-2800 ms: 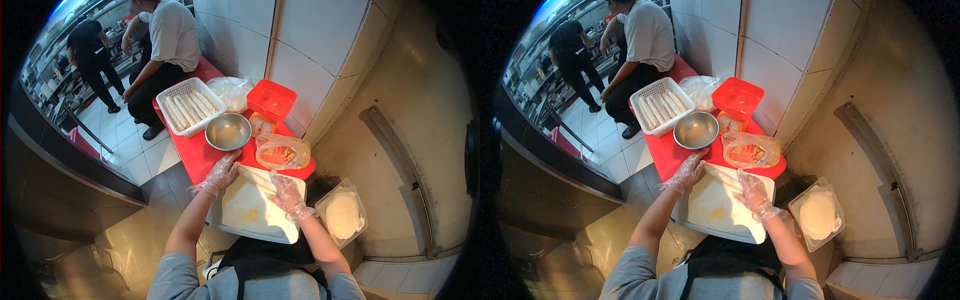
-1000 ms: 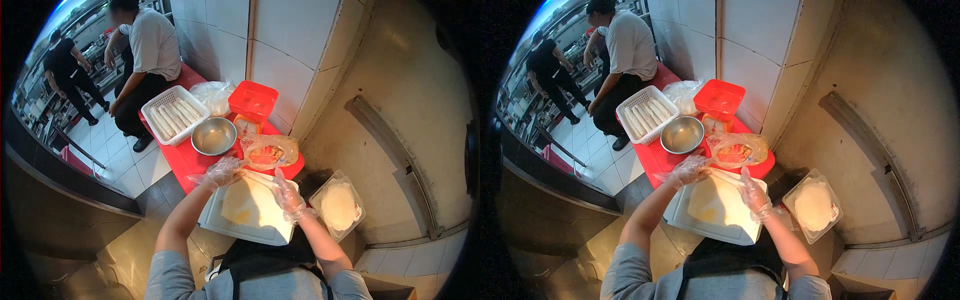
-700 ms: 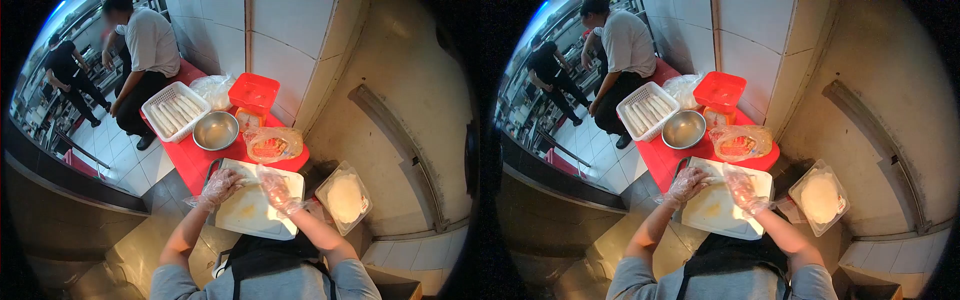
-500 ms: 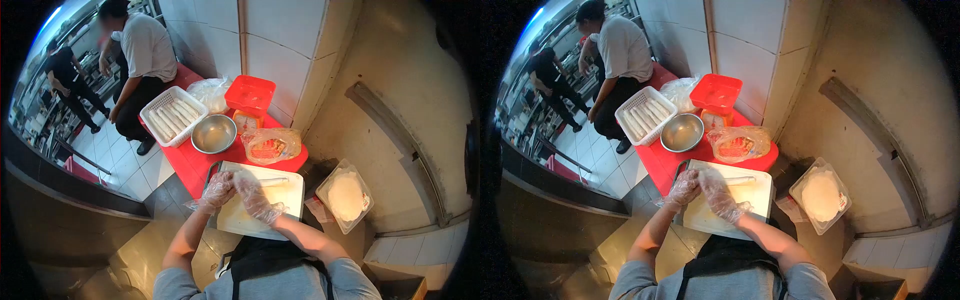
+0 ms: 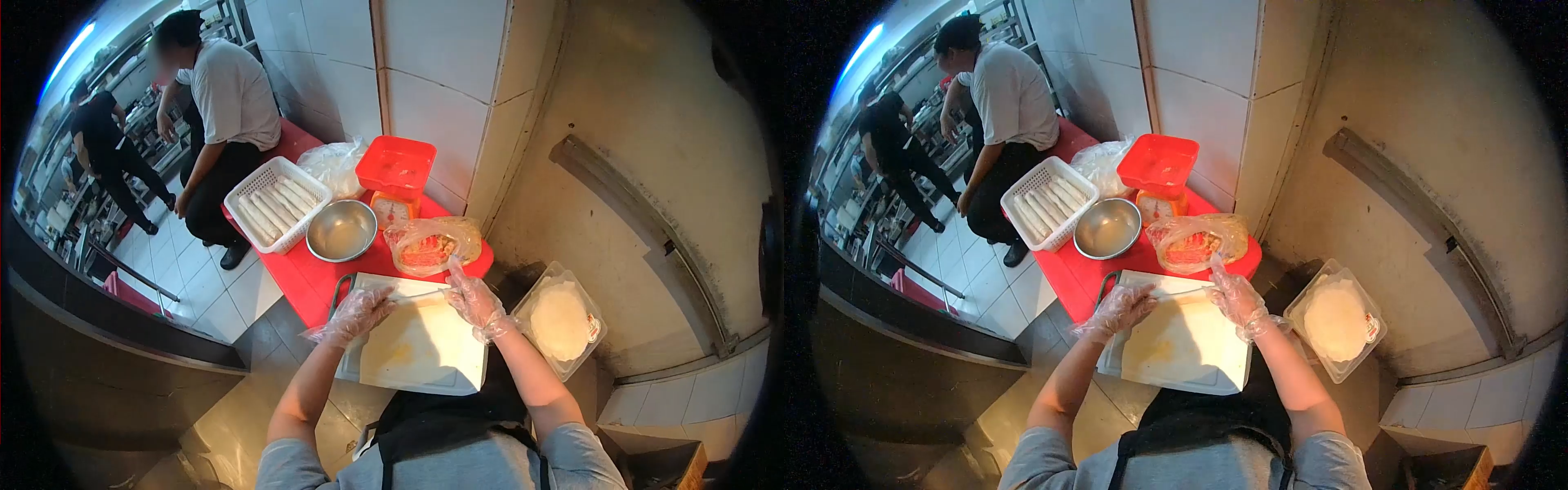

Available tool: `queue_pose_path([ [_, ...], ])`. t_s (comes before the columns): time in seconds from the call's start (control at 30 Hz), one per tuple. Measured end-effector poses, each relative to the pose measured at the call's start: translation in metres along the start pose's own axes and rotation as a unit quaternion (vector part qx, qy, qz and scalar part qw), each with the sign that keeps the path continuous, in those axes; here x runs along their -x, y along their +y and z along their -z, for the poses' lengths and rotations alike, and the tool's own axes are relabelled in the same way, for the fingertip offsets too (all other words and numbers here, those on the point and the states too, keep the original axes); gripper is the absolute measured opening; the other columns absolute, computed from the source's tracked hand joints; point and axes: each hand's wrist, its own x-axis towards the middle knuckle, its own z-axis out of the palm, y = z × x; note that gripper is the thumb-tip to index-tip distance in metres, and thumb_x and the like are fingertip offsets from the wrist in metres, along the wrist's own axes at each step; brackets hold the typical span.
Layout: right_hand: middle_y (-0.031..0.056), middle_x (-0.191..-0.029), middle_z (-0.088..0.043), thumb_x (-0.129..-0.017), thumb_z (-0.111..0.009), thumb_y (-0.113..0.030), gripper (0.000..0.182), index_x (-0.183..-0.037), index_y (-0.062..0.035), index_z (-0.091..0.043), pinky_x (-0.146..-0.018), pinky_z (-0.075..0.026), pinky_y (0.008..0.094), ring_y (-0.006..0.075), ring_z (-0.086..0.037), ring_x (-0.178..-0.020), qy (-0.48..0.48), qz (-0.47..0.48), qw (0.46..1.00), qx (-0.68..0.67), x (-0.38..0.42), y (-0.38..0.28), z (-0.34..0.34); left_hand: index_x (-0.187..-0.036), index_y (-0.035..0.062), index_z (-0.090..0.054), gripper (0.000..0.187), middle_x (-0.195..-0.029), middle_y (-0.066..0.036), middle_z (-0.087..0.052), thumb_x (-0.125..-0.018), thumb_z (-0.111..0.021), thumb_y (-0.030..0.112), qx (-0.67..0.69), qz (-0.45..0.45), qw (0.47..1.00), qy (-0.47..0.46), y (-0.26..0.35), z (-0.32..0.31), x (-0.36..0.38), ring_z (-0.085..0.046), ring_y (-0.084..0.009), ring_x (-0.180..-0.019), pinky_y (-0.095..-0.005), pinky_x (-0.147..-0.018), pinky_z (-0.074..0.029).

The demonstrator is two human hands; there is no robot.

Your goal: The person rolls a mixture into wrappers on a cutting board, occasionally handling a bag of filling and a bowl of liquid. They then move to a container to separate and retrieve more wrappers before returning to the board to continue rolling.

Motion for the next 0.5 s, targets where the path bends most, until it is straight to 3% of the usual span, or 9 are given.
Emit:
queue_pose_path([
  [0.03,0.0225,-0.131,-0.058,-0.082,-0.072,-0.002,0.079,-0.151,-0.0017,-0.033,-0.098,-0.050,0.0377,0.0317,-0.063,-0.114,0.045,0.069,0.996,0.029,0.005,-0.012,0.003,-0.126,0.0029,-0.061,0.047,-0.120,-0.018,-0.065,-0.089,-0.069,0.031,-0.075,-0.005,0.997,-0.029,0.002,0.007,-0.003,-0.063,-0.0339,-0.111,-0.0437,-0.095,-0.050],
  [0.07,0.0233,-0.136,-0.056,-0.083,-0.071,-0.001,0.076,-0.150,-0.0021,-0.035,-0.101,-0.049,0.0368,0.0307,-0.062,-0.119,0.088,0.136,0.985,0.059,0.009,-0.020,0.005,-0.127,0.0038,-0.061,0.047,-0.121,-0.018,-0.065,-0.088,-0.070,0.030,-0.095,-0.057,0.994,0.019,0.003,0.005,-0.006,-0.063,-0.0341,-0.111,-0.0441,-0.095,-0.050],
  [0.13,0.0220,-0.142,-0.052,-0.085,-0.069,-0.001,0.071,-0.149,-0.0044,-0.039,-0.106,-0.045,0.0366,0.0302,-0.056,-0.127,0.065,0.124,0.988,0.065,0.015,-0.013,-0.001,-0.128,0.0056,-0.059,0.049,-0.122,-0.018,-0.064,-0.086,-0.072,0.028,-0.130,-0.160,0.972,0.111,0.007,-0.017,-0.016,-0.063,-0.0345,-0.112,-0.0447,-0.095,-0.050],
  [0.17,0.0213,-0.145,-0.050,-0.085,-0.068,-0.001,0.069,-0.148,-0.0056,-0.042,-0.108,-0.043,0.0366,0.0299,-0.053,-0.131,0.053,0.117,0.989,0.068,0.019,-0.008,-0.004,-0.131,0.0047,-0.056,0.050,-0.126,-0.018,-0.063,-0.087,-0.070,0.026,-0.125,-0.132,0.981,0.074,0.007,-0.038,-0.024,-0.063,-0.0343,-0.113,-0.0461,-0.096,-0.049],
  [0.27,0.0161,-0.146,-0.051,-0.085,-0.067,-0.002,0.066,-0.147,-0.0081,-0.044,-0.113,-0.039,0.0385,0.0303,-0.048,-0.135,0.048,0.108,0.979,0.166,0.027,-0.014,-0.006,-0.127,0.0035,-0.059,0.043,-0.125,-0.019,-0.063,-0.090,-0.067,0.023,-0.064,-0.178,0.977,0.098,0.042,-0.080,-0.053,-0.059,-0.0362,-0.118,-0.0462,-0.101,-0.047],
  [0.33,0.0137,-0.146,-0.051,-0.085,-0.067,-0.002,0.065,-0.146,-0.0093,-0.047,-0.113,-0.038,0.0406,0.0316,-0.048,-0.135,0.055,0.128,0.978,0.154,0.025,-0.002,-0.005,-0.127,0.0026,-0.058,0.040,-0.124,-0.019,-0.063,-0.090,-0.064,0.018,-0.075,-0.155,0.978,0.121,0.050,-0.098,-0.063,-0.059,-0.0362,-0.118,-0.0461,-0.101,-0.046],
  [0.5,0.0121,-0.146,-0.052,-0.083,-0.066,-0.003,0.062,-0.143,-0.0096,-0.050,-0.113,-0.039,0.0422,0.0326,-0.049,-0.134,0.041,0.119,0.975,0.183,0.025,-0.005,-0.004,-0.124,0.0035,-0.058,0.037,-0.122,-0.019,-0.064,-0.089,-0.061,0.010,-0.070,-0.158,0.972,0.158,0.045,-0.099,-0.049,-0.060,-0.0360,-0.116,-0.0466,-0.101,-0.046],
])
